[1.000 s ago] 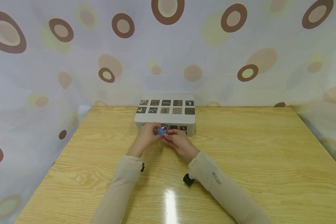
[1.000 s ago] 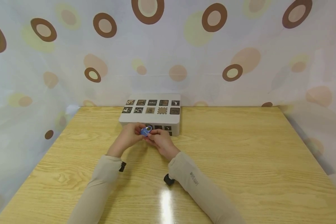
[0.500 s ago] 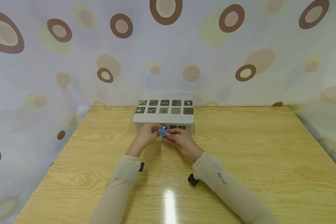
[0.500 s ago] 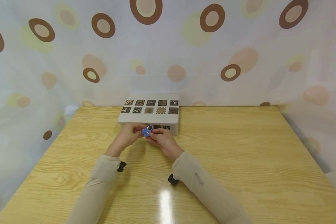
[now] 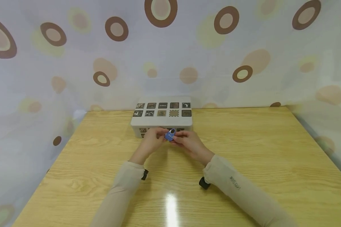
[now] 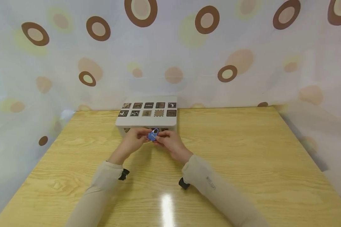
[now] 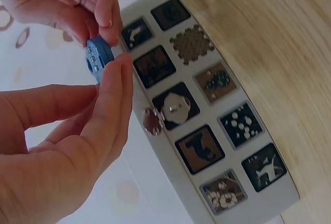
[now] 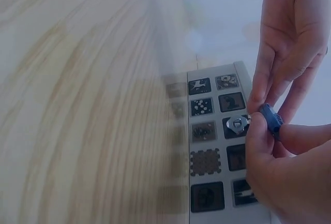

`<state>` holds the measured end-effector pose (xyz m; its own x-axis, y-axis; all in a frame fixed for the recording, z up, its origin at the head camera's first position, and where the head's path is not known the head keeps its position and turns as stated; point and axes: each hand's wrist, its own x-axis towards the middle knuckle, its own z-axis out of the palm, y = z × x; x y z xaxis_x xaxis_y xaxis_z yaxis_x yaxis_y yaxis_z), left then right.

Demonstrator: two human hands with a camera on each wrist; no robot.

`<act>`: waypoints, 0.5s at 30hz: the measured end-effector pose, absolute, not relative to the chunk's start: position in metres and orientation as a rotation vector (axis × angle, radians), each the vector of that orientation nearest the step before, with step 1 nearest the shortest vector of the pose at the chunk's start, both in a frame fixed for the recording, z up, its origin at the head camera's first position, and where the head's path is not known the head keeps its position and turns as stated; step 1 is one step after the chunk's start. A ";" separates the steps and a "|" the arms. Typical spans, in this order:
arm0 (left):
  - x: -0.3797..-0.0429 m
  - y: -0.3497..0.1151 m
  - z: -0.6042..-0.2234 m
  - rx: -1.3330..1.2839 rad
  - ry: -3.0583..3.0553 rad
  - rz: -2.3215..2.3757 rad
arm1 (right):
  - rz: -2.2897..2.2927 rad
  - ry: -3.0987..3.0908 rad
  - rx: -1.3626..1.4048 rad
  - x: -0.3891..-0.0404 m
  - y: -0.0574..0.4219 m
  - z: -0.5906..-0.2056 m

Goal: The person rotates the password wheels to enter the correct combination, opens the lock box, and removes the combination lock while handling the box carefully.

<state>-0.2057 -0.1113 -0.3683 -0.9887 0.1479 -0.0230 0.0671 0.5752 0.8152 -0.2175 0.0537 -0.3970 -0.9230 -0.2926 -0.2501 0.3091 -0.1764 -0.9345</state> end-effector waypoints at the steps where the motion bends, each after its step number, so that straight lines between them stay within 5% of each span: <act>1: -0.205 -0.109 -0.369 0.203 2.715 1.399 | -2.144 1.721 0.016 -0.217 0.056 -0.396; 15: -0.198 -0.081 -0.374 0.339 2.470 1.588 | -2.024 1.918 -0.024 -0.209 0.100 -0.392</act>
<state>-0.1978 -0.0805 -0.3739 -0.9567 0.2893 -0.0319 0.0911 0.4019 0.9111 -0.2090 0.1000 -0.3920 -0.9380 -0.2627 -0.2262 0.2400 -0.0212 -0.9705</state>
